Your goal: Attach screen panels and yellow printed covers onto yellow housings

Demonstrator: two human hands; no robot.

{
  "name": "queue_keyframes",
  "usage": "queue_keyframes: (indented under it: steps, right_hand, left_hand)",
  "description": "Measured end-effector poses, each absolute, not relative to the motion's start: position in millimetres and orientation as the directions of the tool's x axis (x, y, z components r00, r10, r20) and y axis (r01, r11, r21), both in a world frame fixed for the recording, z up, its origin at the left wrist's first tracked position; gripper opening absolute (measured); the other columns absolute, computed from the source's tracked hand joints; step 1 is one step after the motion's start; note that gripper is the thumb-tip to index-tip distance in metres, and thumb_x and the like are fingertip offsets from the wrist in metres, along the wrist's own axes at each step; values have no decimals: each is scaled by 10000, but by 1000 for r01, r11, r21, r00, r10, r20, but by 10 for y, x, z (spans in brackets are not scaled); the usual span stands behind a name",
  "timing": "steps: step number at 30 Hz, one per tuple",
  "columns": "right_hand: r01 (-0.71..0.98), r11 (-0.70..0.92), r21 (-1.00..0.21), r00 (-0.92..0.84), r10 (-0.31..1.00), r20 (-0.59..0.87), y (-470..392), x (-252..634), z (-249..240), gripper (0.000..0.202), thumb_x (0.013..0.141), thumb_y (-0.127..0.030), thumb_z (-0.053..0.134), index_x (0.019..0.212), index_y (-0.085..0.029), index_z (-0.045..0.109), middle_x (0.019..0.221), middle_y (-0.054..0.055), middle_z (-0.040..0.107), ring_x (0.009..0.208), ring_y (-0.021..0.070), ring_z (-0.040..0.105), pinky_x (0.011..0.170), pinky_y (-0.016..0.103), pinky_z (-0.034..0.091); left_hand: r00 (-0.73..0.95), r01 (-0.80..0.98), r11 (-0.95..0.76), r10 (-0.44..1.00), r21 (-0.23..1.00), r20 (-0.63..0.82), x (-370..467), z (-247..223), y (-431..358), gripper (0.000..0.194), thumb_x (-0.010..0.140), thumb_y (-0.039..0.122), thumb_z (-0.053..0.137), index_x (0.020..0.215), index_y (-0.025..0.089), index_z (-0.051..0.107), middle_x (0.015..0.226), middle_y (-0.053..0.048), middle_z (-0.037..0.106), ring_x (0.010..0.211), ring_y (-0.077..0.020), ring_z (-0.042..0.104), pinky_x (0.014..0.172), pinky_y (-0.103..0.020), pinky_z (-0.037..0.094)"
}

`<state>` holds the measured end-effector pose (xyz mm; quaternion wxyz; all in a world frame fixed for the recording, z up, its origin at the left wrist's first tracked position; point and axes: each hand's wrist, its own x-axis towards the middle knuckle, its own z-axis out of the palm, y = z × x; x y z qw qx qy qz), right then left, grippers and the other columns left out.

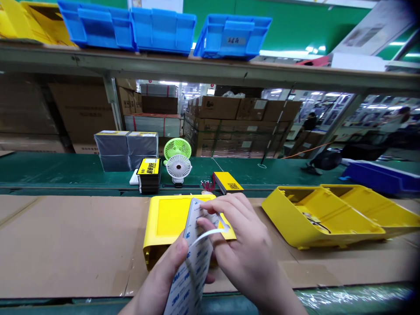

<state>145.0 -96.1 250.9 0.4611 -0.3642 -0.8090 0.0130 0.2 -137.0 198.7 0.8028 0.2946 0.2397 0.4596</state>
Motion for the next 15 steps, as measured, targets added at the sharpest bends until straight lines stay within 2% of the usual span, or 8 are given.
queue_keyframes:
  steps: [3,9,12,15]
  right_hand:
    - [555,717,-423,-326,655,682,-953,1467,2509,102,791,-147,550,879,-195,570,881,38,583,879,203,506,786,349,423]
    - [514,680,-524,-346,723,599,-909,1508,2506,93,785,-146,570,842,-205,526,854,18,543,846,179,500,731,310,424]
    - [491,697,-523,-361,709,606,-913,1500,2506,80,805,-155,556,769,-201,501,789,12,528,789,172,492,686,305,418]
    - [494,734,-466,-335,655,678,-931,1477,2504,100,811,-143,546,741,-194,496,761,18,522,766,176,483,671,314,415]
  left_hand:
    - [425,-571,361,899,738,-111,12,2034,-1381,568,757,561,511,1193,199,538,1139,-119,582,1036,-277,526,871,-392,381]
    - [448,-494,386,881,779,-152,7,2076,-1387,584,760,596,476,1147,169,577,1044,-131,628,988,-271,556,839,-373,398]
    - [444,-510,375,886,774,-136,5,2062,-1373,582,755,585,496,1152,167,575,1060,-135,624,1048,-279,528,841,-364,402]
    - [476,-552,418,868,721,-138,2,2004,-1351,621,742,609,488,1150,148,576,1058,-143,625,999,-276,559,868,-379,388]
